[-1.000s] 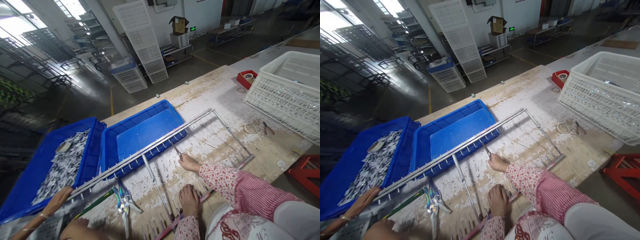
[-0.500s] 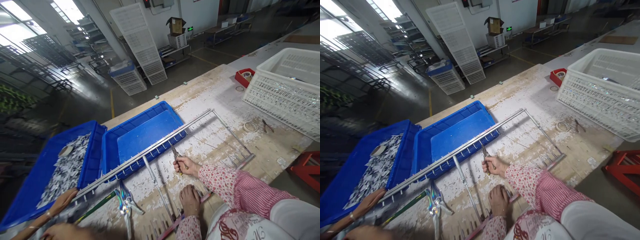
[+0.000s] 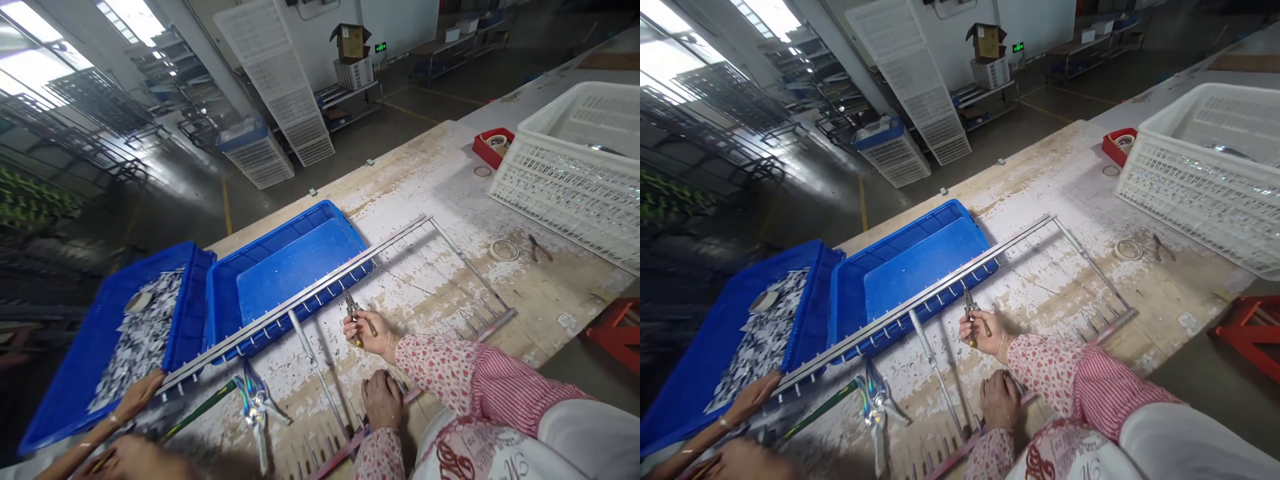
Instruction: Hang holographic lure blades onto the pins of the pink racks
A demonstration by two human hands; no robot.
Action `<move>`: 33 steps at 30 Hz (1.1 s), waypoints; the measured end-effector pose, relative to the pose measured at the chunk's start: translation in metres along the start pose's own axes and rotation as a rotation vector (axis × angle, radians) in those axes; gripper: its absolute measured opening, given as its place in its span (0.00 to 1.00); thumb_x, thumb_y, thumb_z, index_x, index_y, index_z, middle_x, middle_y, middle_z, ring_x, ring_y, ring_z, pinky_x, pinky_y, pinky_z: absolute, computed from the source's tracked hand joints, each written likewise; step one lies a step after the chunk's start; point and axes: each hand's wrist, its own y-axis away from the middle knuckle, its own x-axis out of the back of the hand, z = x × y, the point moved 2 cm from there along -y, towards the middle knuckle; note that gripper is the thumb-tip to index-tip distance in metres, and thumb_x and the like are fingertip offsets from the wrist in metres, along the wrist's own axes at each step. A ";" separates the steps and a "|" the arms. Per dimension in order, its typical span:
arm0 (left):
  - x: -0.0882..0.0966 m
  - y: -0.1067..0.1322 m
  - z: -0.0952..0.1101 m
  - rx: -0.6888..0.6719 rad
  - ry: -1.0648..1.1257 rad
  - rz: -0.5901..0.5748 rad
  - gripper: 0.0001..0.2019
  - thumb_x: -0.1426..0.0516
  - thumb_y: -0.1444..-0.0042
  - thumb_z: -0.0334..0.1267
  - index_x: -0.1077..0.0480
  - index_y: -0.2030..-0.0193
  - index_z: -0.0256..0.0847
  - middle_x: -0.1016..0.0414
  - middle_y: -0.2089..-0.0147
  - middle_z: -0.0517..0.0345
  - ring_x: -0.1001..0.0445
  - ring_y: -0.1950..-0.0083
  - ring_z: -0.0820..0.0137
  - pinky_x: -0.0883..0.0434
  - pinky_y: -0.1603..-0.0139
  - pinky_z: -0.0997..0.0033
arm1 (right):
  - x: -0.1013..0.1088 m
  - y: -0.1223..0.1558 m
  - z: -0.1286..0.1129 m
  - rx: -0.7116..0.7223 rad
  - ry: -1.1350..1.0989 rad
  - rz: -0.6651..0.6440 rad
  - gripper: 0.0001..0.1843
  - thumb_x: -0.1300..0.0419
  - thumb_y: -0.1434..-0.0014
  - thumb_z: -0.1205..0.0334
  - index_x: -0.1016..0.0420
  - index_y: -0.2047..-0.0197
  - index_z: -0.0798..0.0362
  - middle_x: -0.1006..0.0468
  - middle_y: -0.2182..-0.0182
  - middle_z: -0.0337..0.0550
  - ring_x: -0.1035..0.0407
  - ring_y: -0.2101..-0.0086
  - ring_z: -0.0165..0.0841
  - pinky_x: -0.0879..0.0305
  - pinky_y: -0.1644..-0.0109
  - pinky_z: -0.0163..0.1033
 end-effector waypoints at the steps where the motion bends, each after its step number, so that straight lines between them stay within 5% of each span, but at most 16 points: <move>1: 0.001 0.000 0.001 0.004 0.002 -0.010 0.14 0.55 0.37 0.33 0.29 0.57 0.44 0.22 0.58 0.51 0.25 0.55 0.61 0.39 0.40 0.50 | 0.003 0.001 0.002 -0.007 0.021 0.012 0.11 0.52 0.39 0.54 0.42 0.67 0.52 0.38 0.71 0.42 0.42 0.72 0.29 0.38 0.65 0.38; 6: 0.000 0.000 0.001 0.013 0.001 -0.011 0.15 0.56 0.37 0.34 0.28 0.56 0.43 0.22 0.54 0.50 0.25 0.53 0.61 0.42 0.37 0.51 | 0.044 0.010 -0.017 -0.030 0.934 0.305 0.07 0.44 0.47 0.66 0.37 0.63 0.53 0.32 0.62 0.49 0.35 0.60 0.40 0.38 0.55 0.46; 10: -0.003 0.001 0.001 0.004 -0.011 0.006 0.16 0.56 0.37 0.34 0.27 0.55 0.40 0.22 0.53 0.50 0.25 0.51 0.62 0.43 0.36 0.52 | 0.065 0.013 -0.047 0.105 1.490 0.363 0.13 0.44 0.51 0.75 0.33 0.60 0.57 0.35 0.51 0.62 0.41 0.48 0.50 0.44 0.45 0.55; 15: -0.003 0.001 0.000 -0.009 -0.018 0.018 0.15 0.54 0.38 0.34 0.26 0.56 0.40 0.21 0.53 0.49 0.25 0.51 0.62 0.42 0.36 0.52 | 0.050 0.010 -0.036 -0.039 0.534 0.219 0.04 0.44 0.48 0.70 0.32 0.66 0.56 0.30 0.61 0.50 0.35 0.60 0.35 0.34 0.57 0.39; 21: -0.003 0.002 0.000 -0.027 -0.042 0.044 0.15 0.53 0.39 0.33 0.26 0.56 0.39 0.22 0.53 0.48 0.24 0.51 0.62 0.40 0.38 0.52 | 0.005 0.010 -0.009 0.018 -0.198 -0.010 0.04 0.50 0.50 0.66 0.45 0.70 0.52 0.35 0.69 0.41 0.40 0.73 0.26 0.38 0.67 0.33; 23: -0.004 0.002 -0.001 -0.039 -0.048 0.058 0.14 0.52 0.39 0.33 0.26 0.56 0.39 0.22 0.53 0.49 0.24 0.52 0.62 0.39 0.38 0.52 | 0.007 0.011 -0.008 -0.060 0.015 0.044 0.06 0.50 0.51 0.67 0.46 0.69 0.51 0.35 0.69 0.40 0.40 0.73 0.27 0.39 0.67 0.34; 26: -0.005 0.002 -0.003 -0.066 -0.056 0.097 0.13 0.52 0.39 0.33 0.26 0.57 0.39 0.21 0.55 0.50 0.24 0.54 0.63 0.39 0.39 0.52 | 0.029 0.014 -0.021 -0.153 0.632 0.222 0.10 0.47 0.53 0.70 0.42 0.66 0.52 0.34 0.66 0.43 0.36 0.67 0.32 0.38 0.63 0.37; 30: -0.005 0.001 -0.002 -0.080 -0.061 0.109 0.12 0.52 0.38 0.33 0.27 0.57 0.38 0.21 0.55 0.50 0.24 0.54 0.64 0.41 0.38 0.53 | 0.047 0.018 -0.053 -0.055 1.262 0.354 0.17 0.42 0.58 0.77 0.35 0.63 0.55 0.33 0.56 0.51 0.36 0.56 0.38 0.39 0.54 0.39; 31: -0.006 0.001 -0.002 -0.075 -0.060 0.101 0.12 0.52 0.38 0.33 0.27 0.57 0.38 0.22 0.55 0.50 0.24 0.53 0.65 0.42 0.38 0.53 | 0.046 0.020 -0.057 -0.078 1.199 0.359 0.16 0.43 0.57 0.78 0.33 0.63 0.55 0.33 0.56 0.50 0.36 0.57 0.36 0.39 0.55 0.37; 33: -0.007 0.001 -0.002 -0.075 -0.053 0.081 0.12 0.52 0.38 0.33 0.27 0.57 0.39 0.22 0.54 0.50 0.25 0.53 0.65 0.42 0.38 0.53 | 0.037 0.025 -0.054 -0.200 0.727 0.319 0.11 0.44 0.53 0.76 0.31 0.64 0.57 0.32 0.62 0.44 0.38 0.65 0.29 0.39 0.62 0.31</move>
